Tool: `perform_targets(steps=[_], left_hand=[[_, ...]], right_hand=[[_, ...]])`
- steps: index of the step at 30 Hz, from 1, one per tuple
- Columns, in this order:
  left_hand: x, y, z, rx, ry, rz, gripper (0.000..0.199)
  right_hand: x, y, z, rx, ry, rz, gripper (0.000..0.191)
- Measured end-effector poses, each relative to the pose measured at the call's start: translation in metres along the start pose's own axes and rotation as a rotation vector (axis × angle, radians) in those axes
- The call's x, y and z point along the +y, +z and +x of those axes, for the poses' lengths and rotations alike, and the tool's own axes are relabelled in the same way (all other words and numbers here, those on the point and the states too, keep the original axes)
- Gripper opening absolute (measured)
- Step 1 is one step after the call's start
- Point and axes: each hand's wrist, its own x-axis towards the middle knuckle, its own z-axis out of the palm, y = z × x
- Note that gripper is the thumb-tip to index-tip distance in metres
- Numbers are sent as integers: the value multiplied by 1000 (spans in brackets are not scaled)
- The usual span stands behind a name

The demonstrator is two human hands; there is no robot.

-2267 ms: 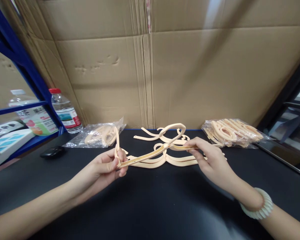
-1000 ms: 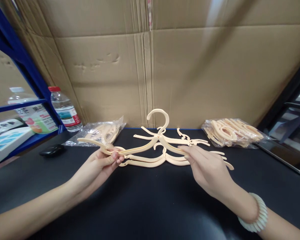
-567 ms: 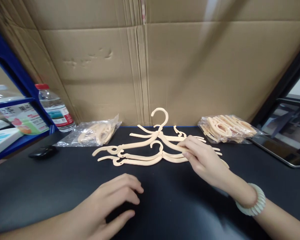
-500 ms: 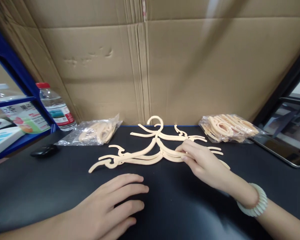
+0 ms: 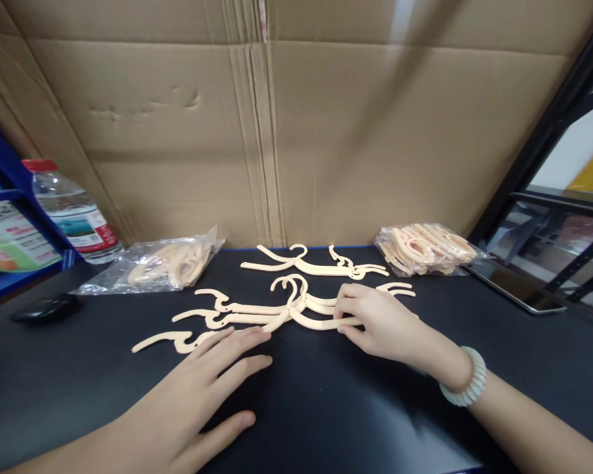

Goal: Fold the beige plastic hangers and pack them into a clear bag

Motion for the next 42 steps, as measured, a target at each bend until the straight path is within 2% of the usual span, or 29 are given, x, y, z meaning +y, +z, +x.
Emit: perform_targets(steps=[8,16,20,24,30,34,36,39,42], left_hand=[[1,2,0,-12,-17,-38,45],[0,3,1,-22,-30,-51,46],[0,10,-1,106,-21,-60,45],[0,10,-1,101,16,20,43],[0,-3,3,-54,92,124,38],[0,-2,2,-33,114,119,37],[0,0,1,-27,124,109,36],[-2,0,2,-35,162,85,34],[-5,-1,4,-3,186,64,35]], right_hand=[[7,-10,-4,-33,56,-103,9],[16,-13,-6,-41,95,-98,14],[15,-14,-7,-42,109,-65,15],[19,-16,-5,-6,134,-14,7],[35,-19,0,180,230,50,13],[45,-14,2,243,285,210,28],[54,-11,5,275,319,208,32],[71,-10,18,268,338,155,30],[86,-18,42,207,347,116,21]])
